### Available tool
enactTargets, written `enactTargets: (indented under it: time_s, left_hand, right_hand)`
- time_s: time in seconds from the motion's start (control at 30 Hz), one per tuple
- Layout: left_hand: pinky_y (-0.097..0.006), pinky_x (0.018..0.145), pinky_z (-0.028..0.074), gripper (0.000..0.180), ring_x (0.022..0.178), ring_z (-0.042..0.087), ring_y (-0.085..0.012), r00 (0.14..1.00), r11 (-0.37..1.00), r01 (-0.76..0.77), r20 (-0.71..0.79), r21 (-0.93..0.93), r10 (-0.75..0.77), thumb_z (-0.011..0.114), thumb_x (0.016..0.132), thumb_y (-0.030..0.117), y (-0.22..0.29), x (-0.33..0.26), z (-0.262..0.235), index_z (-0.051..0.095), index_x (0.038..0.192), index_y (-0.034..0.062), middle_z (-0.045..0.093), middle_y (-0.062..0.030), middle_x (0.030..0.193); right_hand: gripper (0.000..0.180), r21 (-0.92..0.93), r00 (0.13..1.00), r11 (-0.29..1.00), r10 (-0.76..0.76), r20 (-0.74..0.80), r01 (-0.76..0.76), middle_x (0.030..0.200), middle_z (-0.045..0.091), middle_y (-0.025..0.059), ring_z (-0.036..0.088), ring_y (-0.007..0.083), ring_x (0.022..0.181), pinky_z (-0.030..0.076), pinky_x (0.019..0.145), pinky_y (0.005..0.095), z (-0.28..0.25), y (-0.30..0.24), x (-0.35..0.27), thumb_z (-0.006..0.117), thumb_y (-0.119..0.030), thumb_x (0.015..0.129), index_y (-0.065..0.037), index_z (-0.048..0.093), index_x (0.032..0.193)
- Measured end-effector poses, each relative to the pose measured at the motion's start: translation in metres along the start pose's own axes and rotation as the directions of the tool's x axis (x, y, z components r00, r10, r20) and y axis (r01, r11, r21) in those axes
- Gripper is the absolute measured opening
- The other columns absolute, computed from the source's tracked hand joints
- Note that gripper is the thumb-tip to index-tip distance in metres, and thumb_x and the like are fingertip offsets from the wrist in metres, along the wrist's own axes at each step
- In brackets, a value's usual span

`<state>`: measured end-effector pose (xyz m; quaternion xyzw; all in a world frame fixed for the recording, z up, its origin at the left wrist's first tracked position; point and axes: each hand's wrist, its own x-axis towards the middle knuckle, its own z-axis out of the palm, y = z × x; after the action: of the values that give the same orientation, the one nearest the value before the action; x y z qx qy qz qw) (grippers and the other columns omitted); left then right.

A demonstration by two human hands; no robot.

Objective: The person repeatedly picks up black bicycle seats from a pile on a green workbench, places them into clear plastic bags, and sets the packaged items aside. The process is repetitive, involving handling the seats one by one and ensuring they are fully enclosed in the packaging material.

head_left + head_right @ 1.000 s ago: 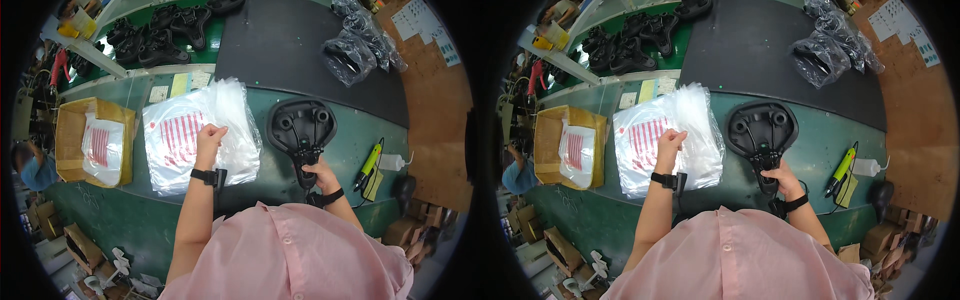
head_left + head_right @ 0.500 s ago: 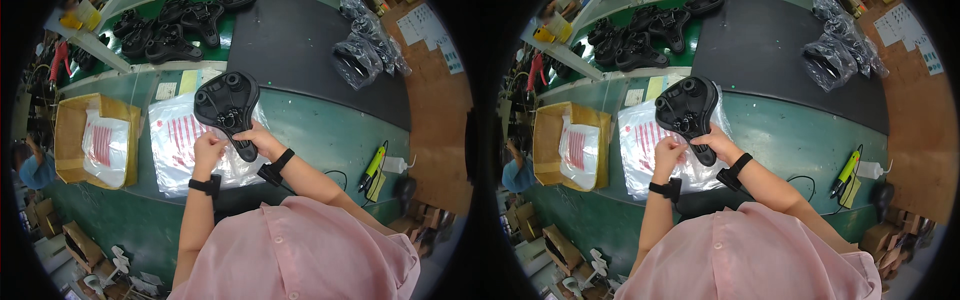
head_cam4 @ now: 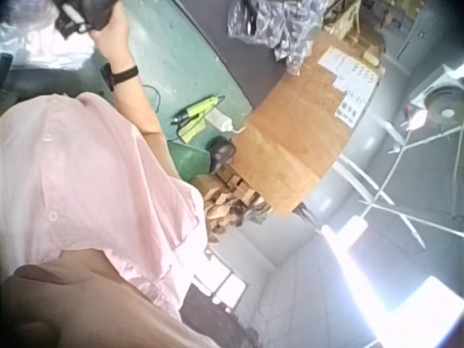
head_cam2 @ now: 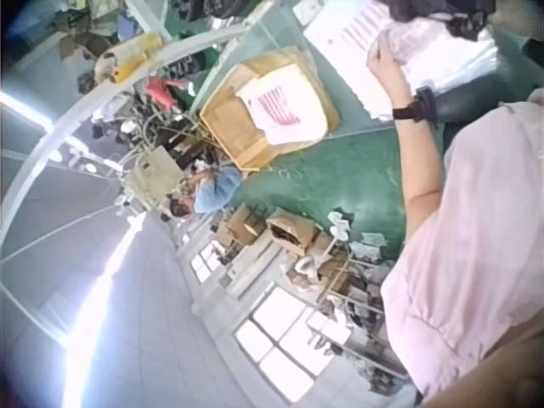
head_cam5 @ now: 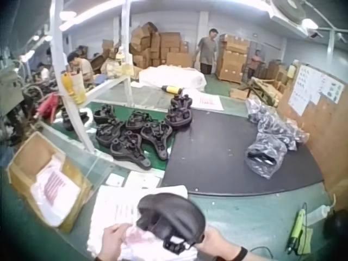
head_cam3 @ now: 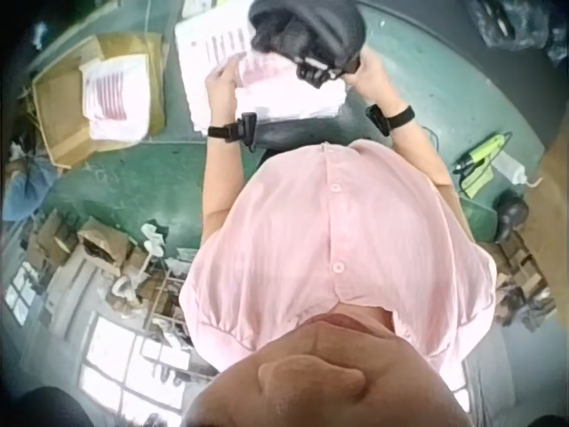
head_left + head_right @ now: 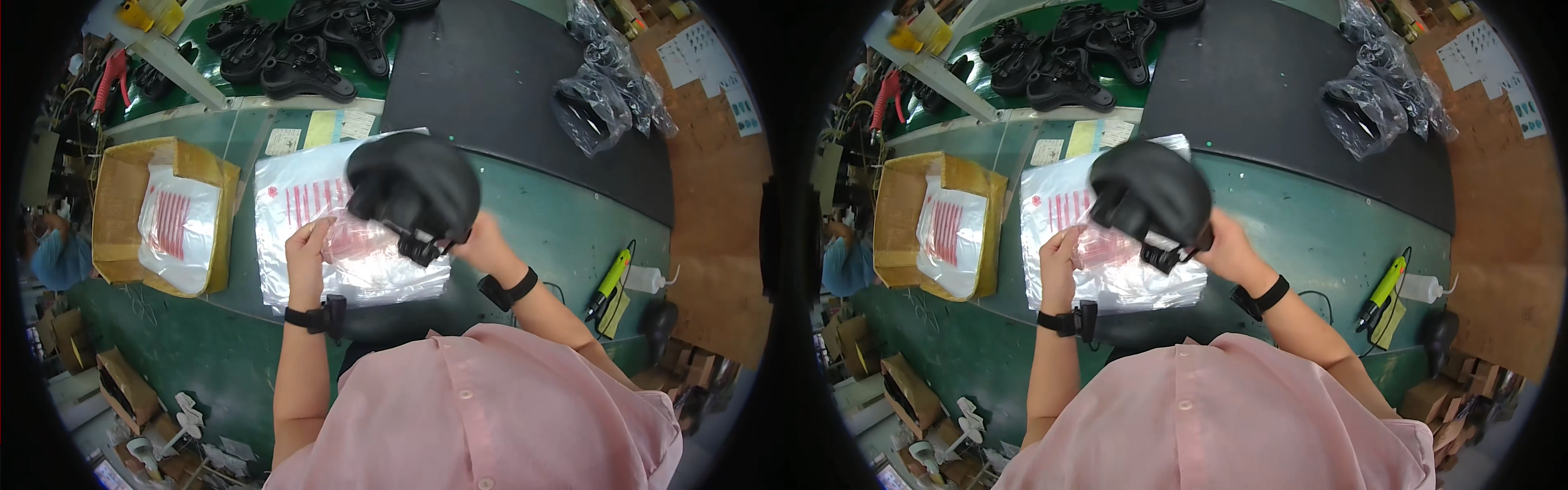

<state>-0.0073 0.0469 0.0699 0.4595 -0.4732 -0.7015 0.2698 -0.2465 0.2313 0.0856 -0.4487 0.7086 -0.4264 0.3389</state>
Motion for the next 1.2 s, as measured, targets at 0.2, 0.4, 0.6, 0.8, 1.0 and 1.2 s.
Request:
enactTargets:
  time_s: [0.2,0.4,0.6,0.8,1.0,1.2]
  left_hand:
    - [-0.019,0.043,0.029,0.027,0.054,0.042,-0.0014,0.993,0.992,-0.112,0.056,0.062,0.109,0.051,0.099,0.021,0.008,0.000,0.011,0.069,0.108,0.0022,0.054,0.0054,0.065]
    - [-0.029,0.051,0.048,0.039,0.055,0.060,-0.0168,0.383,0.145,-0.924,0.876,0.355,0.293,0.065,0.078,0.007,0.078,-0.083,0.064,0.067,0.116,0.0106,0.061,-0.0043,0.065]
    - [-0.034,0.056,0.051,0.034,0.065,0.064,-0.0227,0.406,0.515,-0.805,0.907,0.295,0.115,0.055,0.087,0.016,0.045,-0.118,0.098,0.062,0.120,0.0157,0.065,-0.0057,0.077]
    - [-0.031,0.058,0.049,0.031,0.070,0.061,-0.0194,0.132,0.553,-0.822,0.901,-0.133,0.412,0.062,0.086,0.020,0.028,-0.137,0.173,0.063,0.116,0.0135,0.063,-0.0018,0.079]
    - [-0.037,0.082,0.048,0.029,0.089,0.061,-0.0287,0.861,0.828,-0.363,0.495,0.428,0.121,0.062,0.089,0.019,-0.021,-0.047,0.059,0.065,0.116,0.0091,0.067,-0.0128,0.099]
    - [-0.040,0.093,0.040,0.046,0.103,0.052,-0.0315,0.900,0.564,-0.422,0.255,0.710,0.353,0.067,0.082,0.012,-0.064,0.017,-0.013,0.055,0.126,0.0034,0.058,-0.0152,0.116]
  right_hand:
    - [0.050,-0.458,0.983,0.873,-0.115,0.143,0.168,0.106,0.061,0.0115,0.059,0.0334,0.101,0.050,0.080,0.0423,0.025,-0.010,-0.007,0.065,0.002,0.068,-0.011,0.052,0.115]
    - [0.042,-0.054,0.966,0.977,0.212,0.149,-0.206,0.091,0.064,0.0180,0.064,0.0291,0.082,0.051,0.076,0.0357,0.027,0.006,0.000,0.070,-0.003,0.065,-0.002,0.057,0.105]
    - [0.053,0.643,0.883,0.647,0.459,0.099,-0.409,0.109,0.064,0.0112,0.060,0.0198,0.097,0.047,0.088,0.0324,0.025,-0.008,-0.032,0.075,-0.015,0.077,0.006,0.055,0.121]
    - [0.085,0.444,0.856,0.833,0.462,-0.231,-0.330,0.133,0.048,0.0208,0.047,0.0277,0.122,0.034,0.106,0.0380,-0.032,0.003,-0.034,0.077,-0.018,0.070,0.009,0.035,0.139]
    - [0.042,0.169,0.712,0.986,0.120,-0.692,-0.003,0.111,0.063,0.0089,0.058,0.0172,0.106,0.042,0.095,0.0328,-0.249,0.048,-0.058,0.067,-0.025,0.083,-0.003,0.059,0.118]
    - [0.043,0.459,0.776,0.880,0.205,-0.597,0.121,0.111,0.063,0.0158,0.064,0.0233,0.098,0.053,0.082,0.0332,-0.251,0.044,0.125,0.054,-0.018,0.095,0.002,0.045,0.132]
